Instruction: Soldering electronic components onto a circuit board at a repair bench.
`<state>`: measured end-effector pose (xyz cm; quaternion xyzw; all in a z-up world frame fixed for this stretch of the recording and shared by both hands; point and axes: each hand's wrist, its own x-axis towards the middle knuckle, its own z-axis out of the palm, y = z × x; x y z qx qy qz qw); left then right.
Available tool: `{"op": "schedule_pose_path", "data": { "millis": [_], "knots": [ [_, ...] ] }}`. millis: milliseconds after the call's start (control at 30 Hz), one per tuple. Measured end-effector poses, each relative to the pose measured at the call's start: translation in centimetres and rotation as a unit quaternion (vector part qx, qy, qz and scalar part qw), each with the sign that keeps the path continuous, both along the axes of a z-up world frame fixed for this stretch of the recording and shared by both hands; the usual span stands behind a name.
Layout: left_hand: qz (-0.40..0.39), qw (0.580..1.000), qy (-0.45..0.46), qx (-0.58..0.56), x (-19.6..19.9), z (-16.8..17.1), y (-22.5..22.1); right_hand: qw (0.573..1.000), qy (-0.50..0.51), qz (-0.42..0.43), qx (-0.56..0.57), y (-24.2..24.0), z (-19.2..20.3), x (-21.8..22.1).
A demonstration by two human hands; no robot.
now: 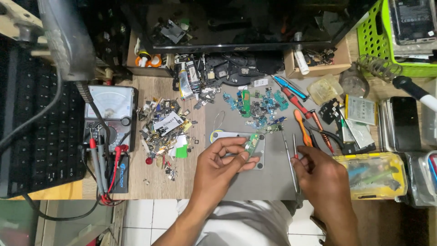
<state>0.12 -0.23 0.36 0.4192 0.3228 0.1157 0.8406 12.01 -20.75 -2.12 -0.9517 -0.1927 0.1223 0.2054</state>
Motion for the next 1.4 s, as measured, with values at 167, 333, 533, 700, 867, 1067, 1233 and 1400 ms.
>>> {"op": "schedule_pose_path", "data": {
  "millis": [167,333,533,700,867,1067,1233,1400],
  "knots": [
    [-0.004,1.0,0.01,0.008,-0.1,0.5,0.1,0.999,-0.027,0.019,0.023,0.3,1.1,-0.4],
    [-0.073,0.996,0.032,0.045,0.8,2.1,1.4,0.957,0.07,0.046,0.278,3.9,7.3,-1.6],
    [-0.106,0.988,-0.004,0.111,1.0,4.1,2.6,0.907,0.121,0.069,0.398,6.5,7.3,-1.4],
    [-0.097,0.991,-0.008,0.094,1.0,4.5,2.9,0.899,0.153,0.064,0.406,7.1,7.1,-1.1],
    [-0.097,0.99,0.007,0.103,1.3,5.3,3.1,0.896,0.163,0.031,0.411,7.5,6.7,-0.9],
    [-0.095,0.992,0.011,0.086,1.4,4.9,2.9,0.887,0.161,0.034,0.431,7.2,6.1,-0.9],
    [-0.091,0.993,0.018,0.072,1.6,5.2,2.9,0.89,0.156,0.024,0.428,7.3,6.2,-0.8],
    [-0.093,0.991,0.008,0.094,1.6,5.1,3.0,0.89,0.159,0.017,0.427,7.4,6.5,-0.8]
  ]
}}
